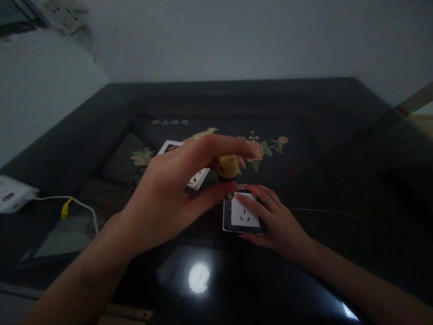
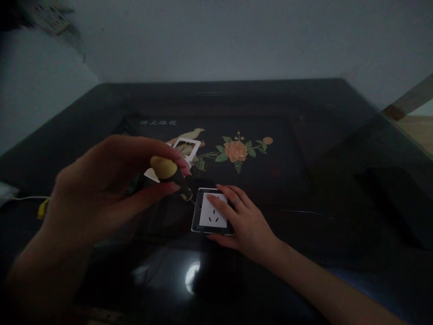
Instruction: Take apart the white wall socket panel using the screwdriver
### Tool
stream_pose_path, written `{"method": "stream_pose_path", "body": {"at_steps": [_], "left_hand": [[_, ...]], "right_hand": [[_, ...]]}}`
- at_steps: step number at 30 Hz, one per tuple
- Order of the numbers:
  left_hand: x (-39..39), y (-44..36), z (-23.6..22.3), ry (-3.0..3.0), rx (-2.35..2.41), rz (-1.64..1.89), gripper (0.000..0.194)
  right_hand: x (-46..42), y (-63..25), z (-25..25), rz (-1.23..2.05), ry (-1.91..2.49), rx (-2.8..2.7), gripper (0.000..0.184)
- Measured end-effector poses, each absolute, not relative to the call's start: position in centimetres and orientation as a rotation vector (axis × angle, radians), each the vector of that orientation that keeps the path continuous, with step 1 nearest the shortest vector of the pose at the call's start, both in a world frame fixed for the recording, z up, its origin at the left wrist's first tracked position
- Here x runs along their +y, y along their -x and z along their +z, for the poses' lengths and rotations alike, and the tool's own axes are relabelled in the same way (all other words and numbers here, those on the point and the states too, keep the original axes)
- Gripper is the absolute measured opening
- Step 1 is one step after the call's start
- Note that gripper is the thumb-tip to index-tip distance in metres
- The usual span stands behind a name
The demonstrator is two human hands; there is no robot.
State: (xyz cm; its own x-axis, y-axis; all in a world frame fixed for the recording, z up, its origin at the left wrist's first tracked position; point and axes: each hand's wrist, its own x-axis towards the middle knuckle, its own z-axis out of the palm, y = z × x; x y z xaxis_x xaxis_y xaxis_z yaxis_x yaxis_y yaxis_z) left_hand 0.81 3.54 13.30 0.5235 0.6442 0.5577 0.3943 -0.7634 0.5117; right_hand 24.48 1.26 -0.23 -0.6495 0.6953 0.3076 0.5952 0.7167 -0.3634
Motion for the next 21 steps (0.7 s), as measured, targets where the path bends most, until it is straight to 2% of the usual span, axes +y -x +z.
{"method": "stream_pose_path", "body": {"at_steps": [3,8,12,13,18,21], "left_hand": [[3.70,-0.81,13.30,-2.547,0.845,1.063,0.021],[3.57,-0.54,13.73,-2.518,0.815,0.845,0.042],[3.74,-0.63,13.72,-2.641,0.830,0.952,0.025],[3.77,-0.64,13.69,-2.656,0.810,0.967,0.026],[3.27,-0.11,13.99,-2.506,0.873,0.763,0.056],[3.08,0.06,14.19,-2.517,0.911,0.741,0.052]], "right_hand": [[1.29,-24.49,-0.37,0.319,1.002,-2.495,0.073],[1.27,-24.47,-0.39,0.336,1.004,-2.484,0.071],[1.21,-24.50,-0.48,0.349,1.013,-2.468,0.070],[1.20,-24.50,-0.49,0.350,1.012,-2.465,0.070],[1.22,-24.48,-0.38,0.334,1.009,-2.475,0.071],[1.24,-24.48,-0.36,0.343,1.010,-2.479,0.072]]}}
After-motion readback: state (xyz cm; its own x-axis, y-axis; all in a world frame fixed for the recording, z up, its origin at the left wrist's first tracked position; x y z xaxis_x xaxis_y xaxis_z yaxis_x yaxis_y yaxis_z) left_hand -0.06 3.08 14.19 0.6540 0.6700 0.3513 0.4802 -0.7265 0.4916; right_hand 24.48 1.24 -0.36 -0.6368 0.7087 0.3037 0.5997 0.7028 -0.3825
